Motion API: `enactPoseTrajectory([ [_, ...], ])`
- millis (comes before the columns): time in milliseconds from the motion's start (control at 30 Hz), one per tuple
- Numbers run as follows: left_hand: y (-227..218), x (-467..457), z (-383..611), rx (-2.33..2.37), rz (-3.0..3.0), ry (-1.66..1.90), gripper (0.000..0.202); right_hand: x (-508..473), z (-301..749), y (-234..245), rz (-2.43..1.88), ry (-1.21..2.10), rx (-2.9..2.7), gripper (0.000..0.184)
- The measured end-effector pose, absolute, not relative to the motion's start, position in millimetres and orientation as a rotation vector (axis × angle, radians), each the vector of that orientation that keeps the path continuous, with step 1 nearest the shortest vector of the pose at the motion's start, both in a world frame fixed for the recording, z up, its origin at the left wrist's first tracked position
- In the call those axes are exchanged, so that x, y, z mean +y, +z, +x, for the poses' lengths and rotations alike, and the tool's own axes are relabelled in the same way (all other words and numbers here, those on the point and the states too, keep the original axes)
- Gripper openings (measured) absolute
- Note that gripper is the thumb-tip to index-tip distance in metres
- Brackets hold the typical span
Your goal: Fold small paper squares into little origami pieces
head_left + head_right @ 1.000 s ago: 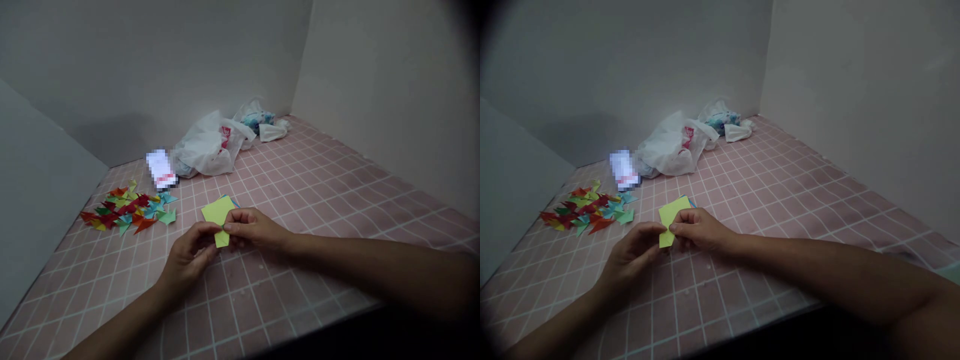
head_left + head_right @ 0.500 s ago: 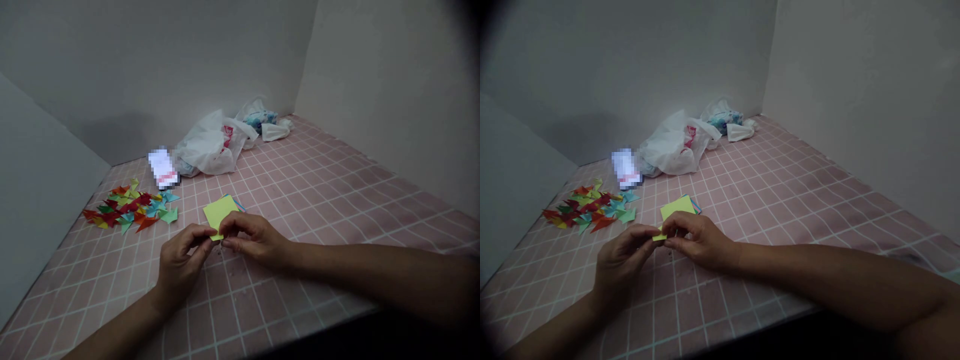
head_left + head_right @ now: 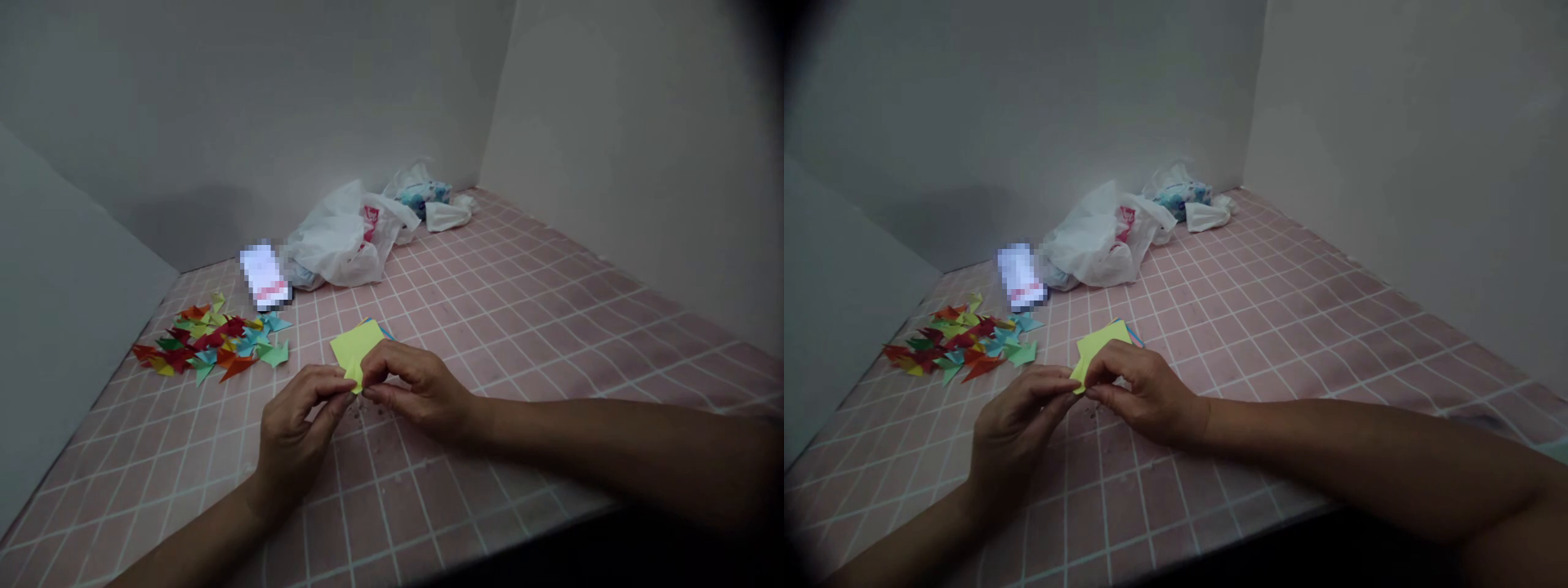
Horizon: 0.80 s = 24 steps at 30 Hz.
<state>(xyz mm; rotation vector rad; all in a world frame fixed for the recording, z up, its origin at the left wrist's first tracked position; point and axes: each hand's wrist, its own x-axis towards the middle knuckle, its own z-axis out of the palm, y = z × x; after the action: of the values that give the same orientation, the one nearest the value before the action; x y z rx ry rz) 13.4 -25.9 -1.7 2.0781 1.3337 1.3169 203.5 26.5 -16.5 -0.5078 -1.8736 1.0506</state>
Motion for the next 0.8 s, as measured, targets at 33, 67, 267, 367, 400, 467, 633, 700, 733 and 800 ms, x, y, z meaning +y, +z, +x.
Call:
enactPoseTrajectory([
  [33, -1, -26, 14, 1.335, 2.079, 1.312, 0.021, 26, 203, -17, -0.501, 1.056, -1.877, 0.008],
  [67, 0, -27, 14, 1.338, 2.075, 1.307, 0.021, 26, 203, -17, -0.494, 1.059, -1.877, 0.008],
  [267, 0, -30, 14, 1.361, 2.058, 1.305, 0.020, 22, 204, -15, -0.491, 0.992, -1.879, 0.008],
  [367, -1, -31, 15, 1.349, 2.016, 1.310, 0.018, 20, 204, -13, -0.518, 1.044, -1.837, 0.009],
  [400, -1, -31, 16, 1.344, 1.968, 1.313, 0.017, 20, 204, -13, -0.531, 1.088, -1.816, 0.009],
  [467, 0, -32, 19, 1.330, 1.828, 1.317, 0.014, 18, 203, -12, -0.573, 1.197, -1.763, 0.009],
  [633, 5, -31, 26, 1.309, 1.404, 1.322, 0.014, 17, 198, -12, -0.628, 1.574, -1.521, 0.017],
  [700, 6, -31, 28, 1.296, 1.293, 1.299, 0.019, 17, 196, -13, -0.622, 1.705, -1.417, 0.022],
  [733, 6, -30, 28, 1.288, 1.259, 1.289, 0.020, 18, 195, -13, -0.619, 1.753, -1.379, 0.023],
  [800, 5, -30, 27, 1.273, 1.219, 1.281, 0.022, 19, 195, -13, -0.610, 1.824, -1.322, 0.026],
])
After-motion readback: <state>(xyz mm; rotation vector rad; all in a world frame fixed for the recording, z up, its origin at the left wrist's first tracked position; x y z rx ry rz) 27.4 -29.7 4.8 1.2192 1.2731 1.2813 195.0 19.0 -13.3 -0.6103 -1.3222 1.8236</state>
